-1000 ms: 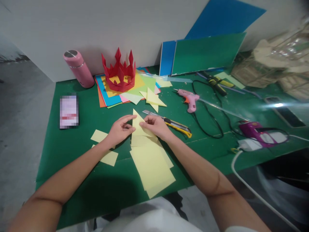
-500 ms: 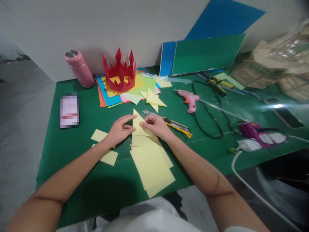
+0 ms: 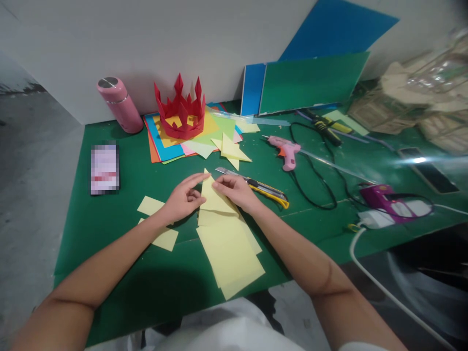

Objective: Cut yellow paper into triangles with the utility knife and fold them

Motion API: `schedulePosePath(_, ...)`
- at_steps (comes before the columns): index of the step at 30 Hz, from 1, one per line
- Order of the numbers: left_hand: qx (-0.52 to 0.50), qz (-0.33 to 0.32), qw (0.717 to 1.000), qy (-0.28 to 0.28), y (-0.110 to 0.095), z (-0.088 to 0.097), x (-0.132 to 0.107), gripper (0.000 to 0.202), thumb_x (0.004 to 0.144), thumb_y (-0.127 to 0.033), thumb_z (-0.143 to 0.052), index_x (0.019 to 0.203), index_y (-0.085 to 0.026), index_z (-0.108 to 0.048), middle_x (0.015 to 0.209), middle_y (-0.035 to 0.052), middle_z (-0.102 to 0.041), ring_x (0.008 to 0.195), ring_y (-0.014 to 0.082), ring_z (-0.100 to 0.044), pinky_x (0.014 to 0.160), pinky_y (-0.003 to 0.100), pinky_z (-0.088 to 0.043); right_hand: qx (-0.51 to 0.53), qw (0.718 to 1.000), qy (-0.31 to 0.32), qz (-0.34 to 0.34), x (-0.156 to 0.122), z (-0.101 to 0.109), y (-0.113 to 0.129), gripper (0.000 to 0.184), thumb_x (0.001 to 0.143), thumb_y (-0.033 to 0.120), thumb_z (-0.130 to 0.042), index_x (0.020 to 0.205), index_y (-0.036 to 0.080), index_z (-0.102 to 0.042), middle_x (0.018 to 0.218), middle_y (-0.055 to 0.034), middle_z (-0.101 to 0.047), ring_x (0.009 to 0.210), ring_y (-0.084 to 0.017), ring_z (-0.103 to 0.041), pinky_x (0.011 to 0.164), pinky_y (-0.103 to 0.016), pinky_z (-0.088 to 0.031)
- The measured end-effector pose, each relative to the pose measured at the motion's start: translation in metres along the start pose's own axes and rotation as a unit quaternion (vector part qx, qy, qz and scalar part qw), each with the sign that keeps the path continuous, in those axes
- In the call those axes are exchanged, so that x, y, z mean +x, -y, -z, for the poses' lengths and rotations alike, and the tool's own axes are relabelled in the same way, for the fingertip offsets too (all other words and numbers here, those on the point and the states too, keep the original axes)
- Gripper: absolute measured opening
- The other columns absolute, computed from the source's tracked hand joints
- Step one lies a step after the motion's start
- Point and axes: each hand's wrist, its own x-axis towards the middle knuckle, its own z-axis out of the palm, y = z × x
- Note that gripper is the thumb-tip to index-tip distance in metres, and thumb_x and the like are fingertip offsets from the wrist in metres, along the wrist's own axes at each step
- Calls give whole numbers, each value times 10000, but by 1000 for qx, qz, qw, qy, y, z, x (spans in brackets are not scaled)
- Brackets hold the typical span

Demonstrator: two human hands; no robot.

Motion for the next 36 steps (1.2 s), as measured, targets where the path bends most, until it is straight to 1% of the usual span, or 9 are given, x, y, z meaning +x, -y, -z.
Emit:
schedulePosePath(6, 6, 9, 1000, 22, -7, -1, -1, 612, 785, -189, -644, 1366, -324, -506, 1521, 119, -296, 624, 19, -541, 600, 190, -520, 13, 1000, 1, 4, 1, -2, -1, 348, 680, 511, -711, 720, 180, -612, 658, 12, -596, 570, -109, -497, 526, -245, -397)
schedulePosePath(12, -5, 18, 1000, 14, -4, -1, 0, 699, 772, -158, -636, 1415, -340, -432, 1559, 122, -224, 617, 4, -527, 592, 175, -511, -32, 999, -22, 17, 2, -3, -2, 342, 686, 515, -694, 718, 182, -621, 675, -3, -608, 597, -126, -506, 538, -258, -403)
schedulePosePath(19, -11, 10, 1000, 14, -4, -1, 0, 801, 759, -125, -638, 1445, -418, -346, 1597, 94, -132, 630, 5, -544, 569, 169, -494, -44, 999, -19, 23, 2, -3, -4, 335, 683, 511, -695, 703, 186, -619, 658, -3, -605, 576, -128, -499, 521, -263, -392)
schedulePosePath(22, -16, 0, 1000, 15, -5, 0, 0, 818, 763, -126, -637, 1449, -440, -321, 1596, 84, -147, 626, 10, -537, 554, 171, -482, -42, 999, -20, 23, 2, -3, -4, 341, 681, 517, -694, 698, 186, -614, 657, -2, -607, 571, -124, -499, 515, -257, -389)
schedulePosePath(25, -6, -8, 999, 30, -5, 1, 1, 712, 775, -144, -635, 1400, -416, -428, 1578, 75, -206, 632, 19, -528, 582, 187, -491, -40, 999, -18, 20, 1, -3, -4, 351, 676, 521, -697, 701, 182, -612, 665, -5, -611, 580, -123, -503, 521, -253, -400)
schedulePosePath(27, -3, 3, 999, 42, -5, 1, 1, 659, 772, -150, -641, 1369, -382, -488, 1559, 86, -245, 636, 24, -519, 600, 197, -497, -40, 999, -16, 23, 1, -3, -3, 353, 670, 520, -702, 696, 180, -611, 662, -2, -606, 589, -123, -505, 530, -252, -406)
schedulePosePath(31, -10, 24, 999, 45, -5, 1, 0, 695, 762, -148, -648, 1395, -364, -457, 1554, 97, -237, 631, 19, -492, 591, 186, -491, -35, 999, -12, 20, 1, -3, 0, 356, 661, 517, -710, 689, 176, -613, 659, 0, -600, 595, -119, -499, 530, -247, -401)
schedulePosePath(36, 7, 8, 999, 37, -6, 3, 1, 693, 761, -156, -641, 1400, -346, -451, 1545, 107, -245, 616, 16, -487, 540, 174, -467, -22, 1000, -1, 17, 1, -2, 1, 375, 661, 534, -708, 681, 175, -603, 641, 11, -587, 574, -108, -481, 513, -236, -373)
